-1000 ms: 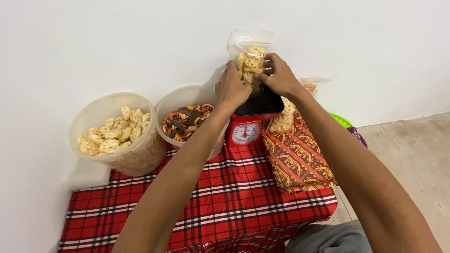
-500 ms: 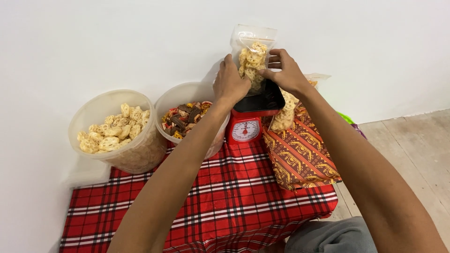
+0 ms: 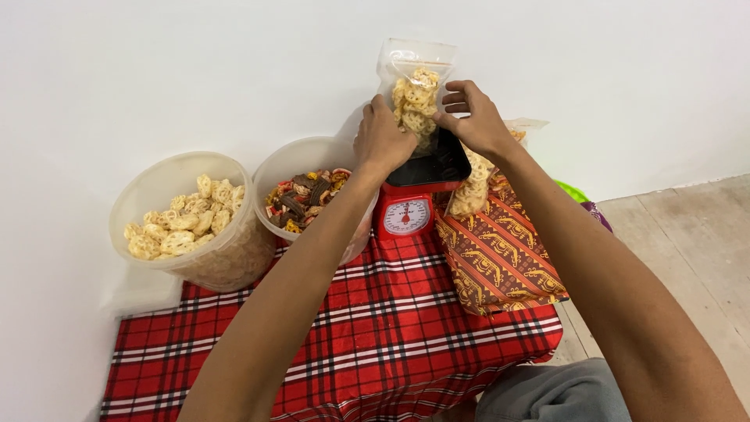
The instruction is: Scooping snacks from large containers into small plastic bags using a spoon and weighing them on a scale.
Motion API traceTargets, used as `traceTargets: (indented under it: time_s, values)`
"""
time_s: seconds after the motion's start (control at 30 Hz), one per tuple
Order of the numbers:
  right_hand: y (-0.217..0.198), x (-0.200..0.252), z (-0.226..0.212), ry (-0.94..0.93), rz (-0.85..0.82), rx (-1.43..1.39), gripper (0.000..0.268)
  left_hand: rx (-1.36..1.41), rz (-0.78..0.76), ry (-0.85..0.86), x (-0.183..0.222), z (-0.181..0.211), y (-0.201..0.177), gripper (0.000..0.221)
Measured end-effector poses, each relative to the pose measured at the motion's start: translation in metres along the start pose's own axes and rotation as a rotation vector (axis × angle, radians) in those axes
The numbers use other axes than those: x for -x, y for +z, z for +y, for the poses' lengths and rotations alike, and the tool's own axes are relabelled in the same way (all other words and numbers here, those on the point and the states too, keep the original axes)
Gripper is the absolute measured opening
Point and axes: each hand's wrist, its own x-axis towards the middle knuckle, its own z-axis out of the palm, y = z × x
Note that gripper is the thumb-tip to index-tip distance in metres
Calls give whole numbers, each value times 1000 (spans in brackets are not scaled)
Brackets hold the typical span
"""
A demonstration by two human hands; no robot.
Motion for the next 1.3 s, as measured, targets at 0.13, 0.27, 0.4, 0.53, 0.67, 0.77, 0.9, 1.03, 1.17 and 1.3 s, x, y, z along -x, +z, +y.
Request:
traceTargets:
  time_s: [0.13,0.27,0.4,0.53,0.67,0.77,0.9,1.03,1.17,1.3]
  values:
    - [5,-1,7,-4,10,38,71,-33,-8,-7,3,6,2,88]
    - [5,6,-20,-18,-6,45,67,-26,17,31,5,12,4,99]
    - [7,8,-40,-69,-26,42,68,-60,73,86,-1,15,12,112]
    - [1,4,-50,-176,-17,21,71,-25,190,181,-2,25,14,110]
    - [-18,8,-69,-369,38,55,75,-76,441,391,-4,39,15,115]
    - [-42,19,-87,-454,77,104,77,-92,530,506,9,61,6,121]
    - [-78,46,-117,-595,154,262,68,-116,540,596,40,97,-4,115]
    - [-112,77,-107,-551,116,200,74,-30,457,558,43,129,28,119]
    - [-138,121,-75,-386,148,254,91,7,295,592,78,149,64,106]
    - [-150,152,-19,-104,75,70,58,86,265,613,95,126,158,115]
